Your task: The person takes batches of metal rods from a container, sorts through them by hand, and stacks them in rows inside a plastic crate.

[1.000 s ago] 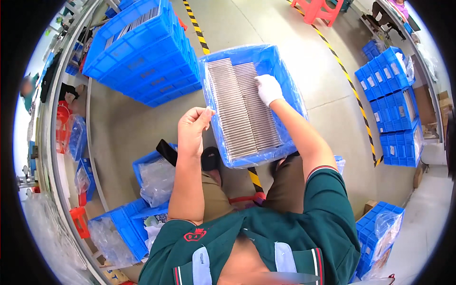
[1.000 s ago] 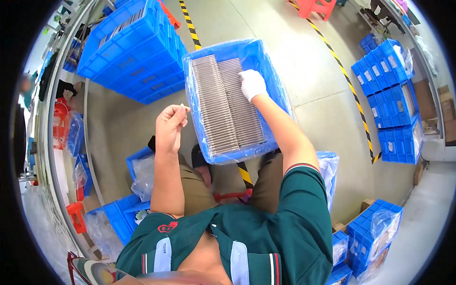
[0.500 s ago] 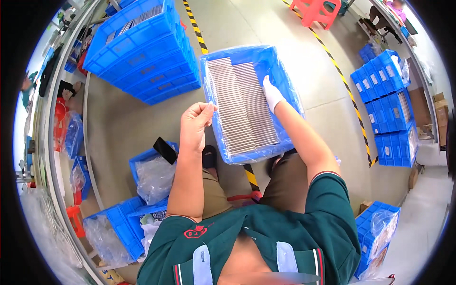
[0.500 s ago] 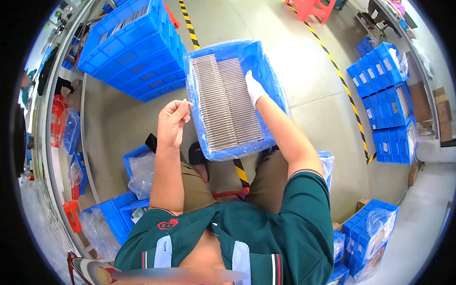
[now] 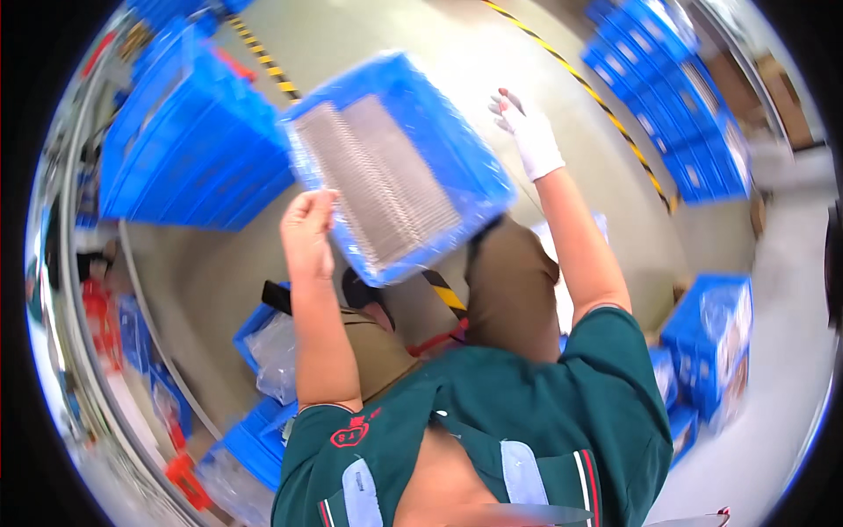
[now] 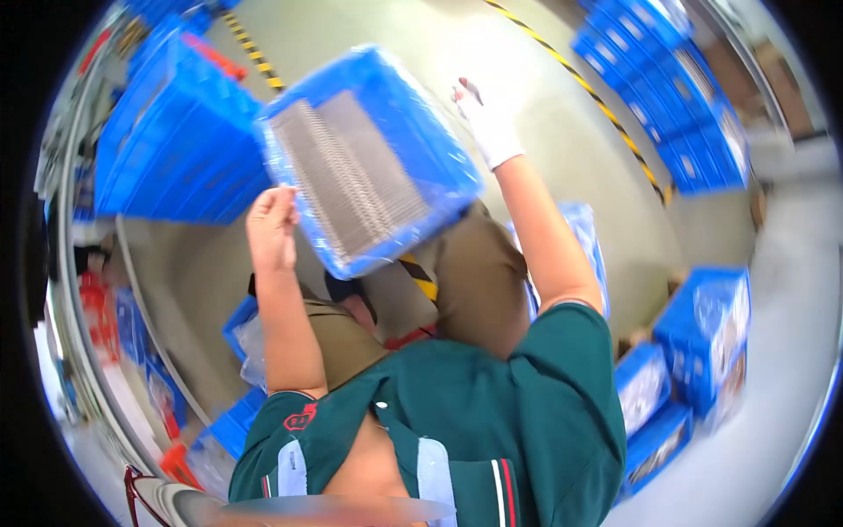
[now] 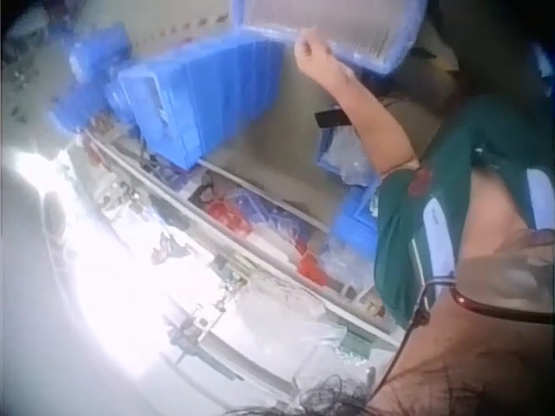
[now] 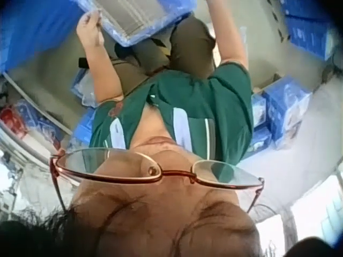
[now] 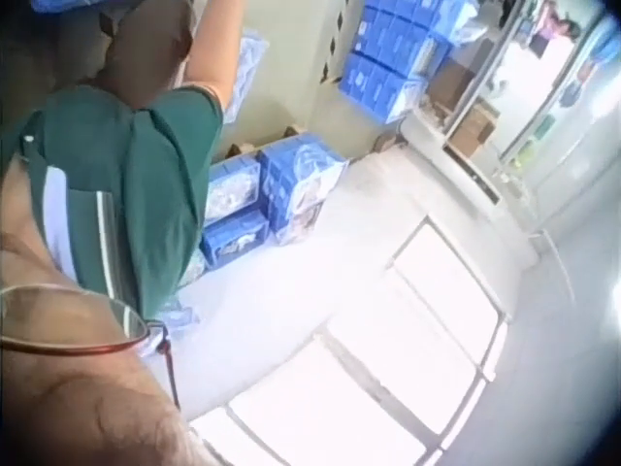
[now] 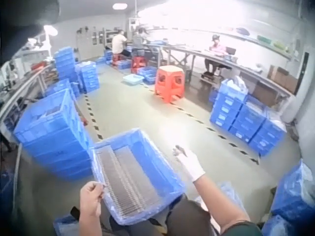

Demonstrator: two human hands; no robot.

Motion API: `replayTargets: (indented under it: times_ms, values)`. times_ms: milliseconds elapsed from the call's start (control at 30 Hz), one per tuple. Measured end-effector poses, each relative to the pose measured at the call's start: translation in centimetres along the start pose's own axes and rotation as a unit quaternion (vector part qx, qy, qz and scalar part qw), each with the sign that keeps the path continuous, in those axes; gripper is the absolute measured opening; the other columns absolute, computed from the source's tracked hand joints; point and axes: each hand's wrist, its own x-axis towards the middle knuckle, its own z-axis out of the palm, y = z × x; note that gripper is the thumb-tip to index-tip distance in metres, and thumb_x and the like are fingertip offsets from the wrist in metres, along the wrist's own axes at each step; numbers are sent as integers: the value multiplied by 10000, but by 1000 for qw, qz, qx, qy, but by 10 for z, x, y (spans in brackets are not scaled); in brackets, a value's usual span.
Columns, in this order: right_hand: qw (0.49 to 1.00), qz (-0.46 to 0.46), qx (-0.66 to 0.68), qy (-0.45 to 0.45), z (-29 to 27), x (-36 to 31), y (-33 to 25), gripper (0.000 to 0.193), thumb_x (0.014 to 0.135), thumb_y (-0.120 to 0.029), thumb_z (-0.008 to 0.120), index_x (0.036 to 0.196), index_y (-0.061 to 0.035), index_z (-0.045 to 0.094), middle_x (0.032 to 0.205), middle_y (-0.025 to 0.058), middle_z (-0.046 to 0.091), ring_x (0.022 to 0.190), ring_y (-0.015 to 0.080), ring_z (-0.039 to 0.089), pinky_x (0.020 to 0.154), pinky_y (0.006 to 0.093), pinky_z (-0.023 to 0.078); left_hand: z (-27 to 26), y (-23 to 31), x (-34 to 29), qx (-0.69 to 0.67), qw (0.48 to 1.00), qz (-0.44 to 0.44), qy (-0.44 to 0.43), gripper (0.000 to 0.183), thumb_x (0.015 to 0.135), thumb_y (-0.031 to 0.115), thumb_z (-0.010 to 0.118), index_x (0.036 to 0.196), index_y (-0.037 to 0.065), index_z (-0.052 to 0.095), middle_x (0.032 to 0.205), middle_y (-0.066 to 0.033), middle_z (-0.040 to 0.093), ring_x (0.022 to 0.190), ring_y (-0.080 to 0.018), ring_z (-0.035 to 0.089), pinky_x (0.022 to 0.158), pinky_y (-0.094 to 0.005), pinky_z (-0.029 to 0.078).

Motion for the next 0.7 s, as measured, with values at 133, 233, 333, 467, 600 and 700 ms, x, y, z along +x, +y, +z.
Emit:
replayTargets:
  times_ms: [133,233,333,467,600,700]
  values:
    - [989,37,-38,136,-135,-54,33,339,868,-231,528,1144,-40,482,1031,105,578,912,204,577,746,309,468,17,-15,-7,102,994,32,-29,126,833,147,605,806,24,611,656,33,491,577,-34,381,531,-170,294]
    - [936,180,144,267,-272,-128,103,295,874,-253,504,1094,-56,506,967,101,595,839,195,596,703,318,477,45,-31,-21,191,978,57,-65,158,852,167,584,810,15,581,680,29,494,599,-49,404,545,-182,330]
    - [837,314,109,435,-323,-211,155,332,858,-261,496,1131,-71,483,1053,123,572,943,260,573,790,394,456,58,-66,-33,303,940,112,-107,185,866,180,561,816,1,563,674,11,492,614,-68,429,560,-207,370]
    - [759,406,141,488,-315,-276,209,349,848,-268,488,1155,-104,462,1129,151,526,1022,306,527,821,433,436,64,-90,-51,439,869,211,-86,195,882,174,517,837,-13,551,693,-66,517,618,-147,484,591,-283,411]
    - [770,504,155,360,-274,-257,275,486,798,-288,553,1219,-88,415,1229,213,436,1131,343,436,947,452,340,53,-89,-52,475,840,260,-12,196,884,177,519,853,-14,552,747,-87,551,654,-192,519,619,-300,427]
    - [806,490,76,323,-296,-252,348,544,782,-290,575,1257,-96,394,1257,204,426,1156,363,414,959,465,328,79,-95,-56,474,842,255,-25,189,883,167,521,857,-17,553,769,-95,565,670,-202,533,627,-300,430]
